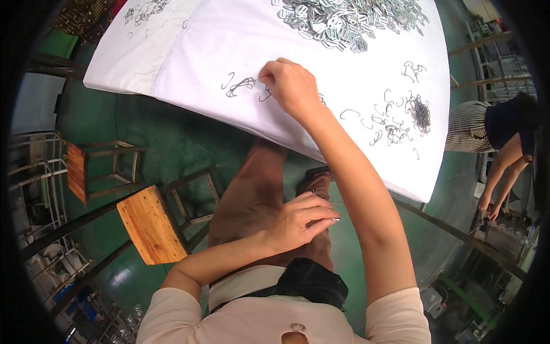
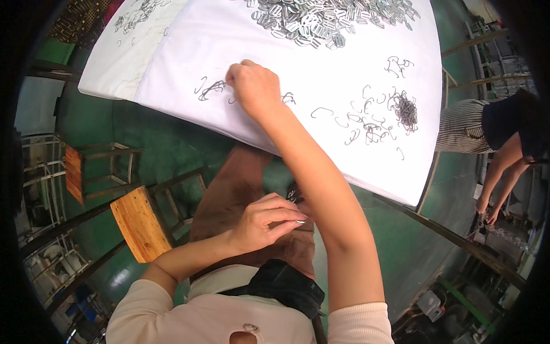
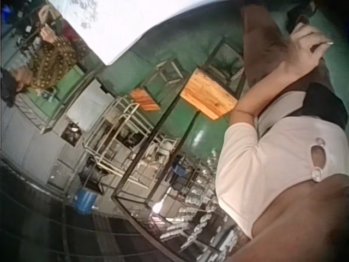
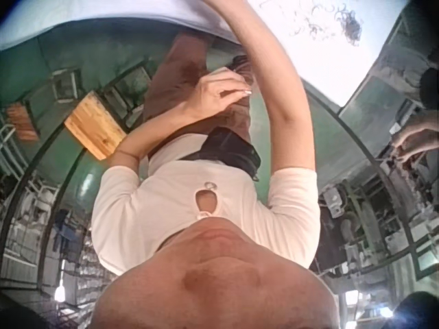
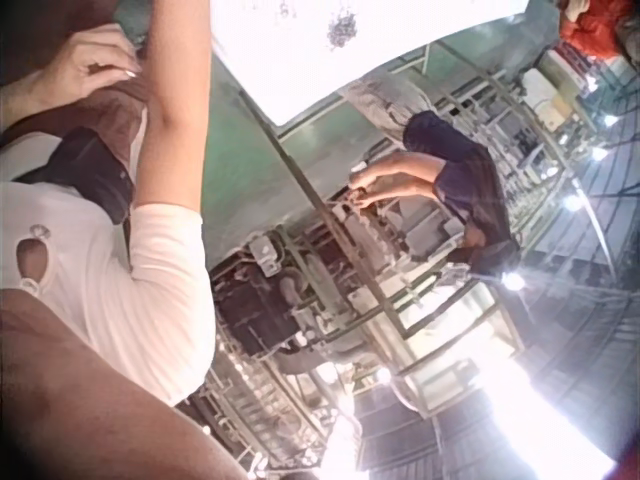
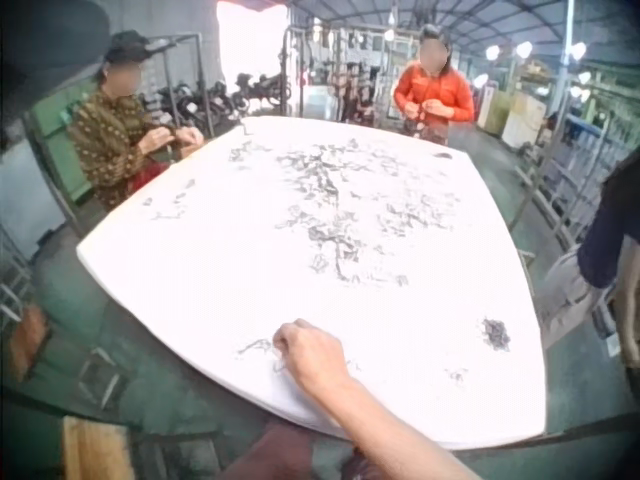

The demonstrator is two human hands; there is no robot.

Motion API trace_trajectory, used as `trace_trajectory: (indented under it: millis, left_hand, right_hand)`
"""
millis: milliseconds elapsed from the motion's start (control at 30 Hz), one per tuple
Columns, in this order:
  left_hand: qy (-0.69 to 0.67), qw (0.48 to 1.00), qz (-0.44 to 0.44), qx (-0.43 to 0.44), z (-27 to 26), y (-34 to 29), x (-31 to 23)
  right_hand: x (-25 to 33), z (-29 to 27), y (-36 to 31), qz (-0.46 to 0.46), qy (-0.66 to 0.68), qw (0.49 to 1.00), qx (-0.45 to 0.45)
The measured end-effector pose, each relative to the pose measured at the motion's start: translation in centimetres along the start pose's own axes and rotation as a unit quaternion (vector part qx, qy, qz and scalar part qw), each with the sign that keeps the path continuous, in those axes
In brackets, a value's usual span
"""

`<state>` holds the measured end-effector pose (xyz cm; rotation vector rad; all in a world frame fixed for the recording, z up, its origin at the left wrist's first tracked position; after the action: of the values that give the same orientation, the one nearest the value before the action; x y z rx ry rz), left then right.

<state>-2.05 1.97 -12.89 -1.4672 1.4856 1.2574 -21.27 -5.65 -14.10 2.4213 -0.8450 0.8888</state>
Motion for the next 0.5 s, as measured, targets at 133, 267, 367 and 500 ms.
trace_trajectory:
  millis: [133, 267, 367, 500]
  left_hand:
    - [0.010, 1.000, 0.013, 0.000, 0.2, 0.1, 0.3]
    - [0.023, 0.999, 0.019, 0.012, 0.7, 0.7, 0.0]
    - [0.031, 0.999, 0.021, 0.015, 0.7, 0.8, 0.0]
    - [0.023, 0.999, 0.020, 0.019, 1.6, 1.4, -0.3]
  right_hand:
    - [0.7, 1.4, 1.3, -0.014, -0.017, 1.000, 0.019]
    - [0.5, 0.2, 0.7, -0.017, -0.005, 1.000, -0.019]
    - [0.5, -3.0, -2.3, -0.009, 0.004, 0.997, -0.075]
    - [-4.7, -10.2, -9.1, 0.096, 0.107, 0.964, -0.222]
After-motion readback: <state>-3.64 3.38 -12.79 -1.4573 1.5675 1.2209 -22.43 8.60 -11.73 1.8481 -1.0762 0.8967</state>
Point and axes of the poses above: each hand's wrist, its own y-axis towards the middle knuckle, its own z-axis out of the palm, x = y × z, the point moved 3 cm from there along y, towards the middle knuckle, and after that the axes turned 8 degrees about y, right-handed, at the moved point
